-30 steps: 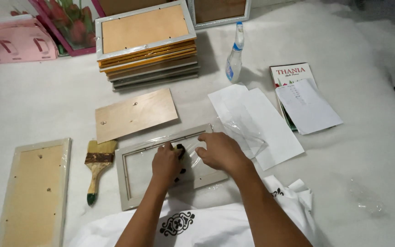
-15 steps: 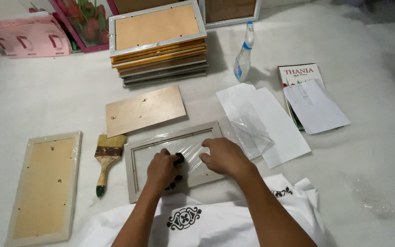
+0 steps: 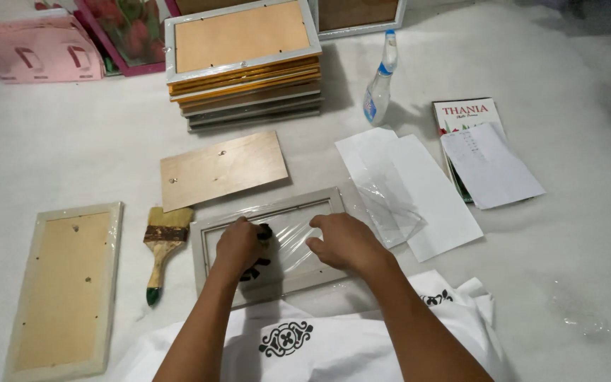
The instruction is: Assembling a picture frame by cleaning the glass, inserting the artwork, and securing the back panel.
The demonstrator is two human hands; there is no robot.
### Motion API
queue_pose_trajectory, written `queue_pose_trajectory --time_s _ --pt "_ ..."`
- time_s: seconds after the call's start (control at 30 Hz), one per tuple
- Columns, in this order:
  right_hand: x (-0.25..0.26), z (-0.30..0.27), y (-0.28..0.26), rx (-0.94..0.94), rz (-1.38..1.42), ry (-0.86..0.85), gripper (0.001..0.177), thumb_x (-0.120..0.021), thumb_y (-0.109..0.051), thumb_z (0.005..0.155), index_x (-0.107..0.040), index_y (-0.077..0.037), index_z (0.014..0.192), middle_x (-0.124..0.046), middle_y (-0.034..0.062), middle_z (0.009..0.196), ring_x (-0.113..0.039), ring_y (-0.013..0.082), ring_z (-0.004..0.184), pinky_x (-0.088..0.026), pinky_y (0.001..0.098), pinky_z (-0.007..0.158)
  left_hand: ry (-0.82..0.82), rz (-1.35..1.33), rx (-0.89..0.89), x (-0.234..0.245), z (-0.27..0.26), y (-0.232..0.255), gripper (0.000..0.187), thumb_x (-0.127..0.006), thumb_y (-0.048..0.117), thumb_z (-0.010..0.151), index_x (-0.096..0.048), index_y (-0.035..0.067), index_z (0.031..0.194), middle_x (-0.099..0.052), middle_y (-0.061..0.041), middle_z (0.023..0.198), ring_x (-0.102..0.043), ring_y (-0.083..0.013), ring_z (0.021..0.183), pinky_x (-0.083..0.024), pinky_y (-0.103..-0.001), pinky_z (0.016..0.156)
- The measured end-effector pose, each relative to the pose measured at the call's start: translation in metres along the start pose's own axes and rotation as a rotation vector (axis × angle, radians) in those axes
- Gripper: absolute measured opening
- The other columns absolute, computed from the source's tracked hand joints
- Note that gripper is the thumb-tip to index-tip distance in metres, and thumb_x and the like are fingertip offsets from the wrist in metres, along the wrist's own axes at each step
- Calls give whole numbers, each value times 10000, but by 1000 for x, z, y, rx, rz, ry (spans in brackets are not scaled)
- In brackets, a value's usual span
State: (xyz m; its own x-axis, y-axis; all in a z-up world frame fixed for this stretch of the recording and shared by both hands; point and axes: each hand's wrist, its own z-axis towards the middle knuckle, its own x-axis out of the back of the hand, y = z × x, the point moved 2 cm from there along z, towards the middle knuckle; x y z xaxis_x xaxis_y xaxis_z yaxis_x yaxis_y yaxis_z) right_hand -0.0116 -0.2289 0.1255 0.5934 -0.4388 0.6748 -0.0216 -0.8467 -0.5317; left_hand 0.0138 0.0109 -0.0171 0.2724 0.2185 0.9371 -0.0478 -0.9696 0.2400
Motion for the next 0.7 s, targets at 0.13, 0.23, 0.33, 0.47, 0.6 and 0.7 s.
queue_pose_trajectory --time_s 0.13,0.23,0.33,0.47,0.6,0.7 --pt "-4 -4 -2 11 -23 -5 528 -553 -298 955 -604 -63 1425 -687 255 1291 -623 440 1262 -499 564 1042 -136 -40 56 10 -41 -4 306 -757 124 821 -806 109 1122 -679 -188 1006 -718 -382 960 -636 -468 821" --pt "-12 -2 1 12 -53 -10 531 -557 -302 953 -606 -61 1423 -685 242 1306 -619 422 1278 -502 550 1048 -255 -116 145 19 -66 -5 336 -735 113 816 -801 100 1145 -714 -186 1022 -726 -370 998 -628 -467 850" --pt "-16 -3 1 21 -29 -29 537 -558 -301 955 -601 -45 1425 -675 251 1324 -613 441 1280 -494 560 1056 -275 -95 99 25 -76 -6 313 -766 111 819 -798 101 1131 -721 -179 992 -730 -360 987 -641 -444 825" --pt "-14 -4 -4 12 -45 -47 534 -551 -302 963 -592 -59 1437 -685 237 1311 -623 423 1271 -505 552 1046 -221 -81 78 34 -69 -9 293 -762 71 791 -812 93 1079 -744 -165 928 -743 -358 923 -641 -452 783" --pt "-9 -6 -8 12 -42 -46 531 -551 -303 957 -592 -79 1437 -699 234 1280 -640 424 1239 -523 546 1024 -35 -36 53 27 -34 -32 259 -763 51 773 -825 93 1022 -736 -159 852 -751 -352 867 -656 -452 755" --pt "-7 -2 -11 23 -56 -58 533 -549 -315 965 -590 -65 1433 -692 244 1286 -635 431 1244 -521 547 1025 118 69 97 35 -19 -31 196 -716 66 773 -766 -1 950 -665 -190 810 -725 -398 808 -646 -493 694"
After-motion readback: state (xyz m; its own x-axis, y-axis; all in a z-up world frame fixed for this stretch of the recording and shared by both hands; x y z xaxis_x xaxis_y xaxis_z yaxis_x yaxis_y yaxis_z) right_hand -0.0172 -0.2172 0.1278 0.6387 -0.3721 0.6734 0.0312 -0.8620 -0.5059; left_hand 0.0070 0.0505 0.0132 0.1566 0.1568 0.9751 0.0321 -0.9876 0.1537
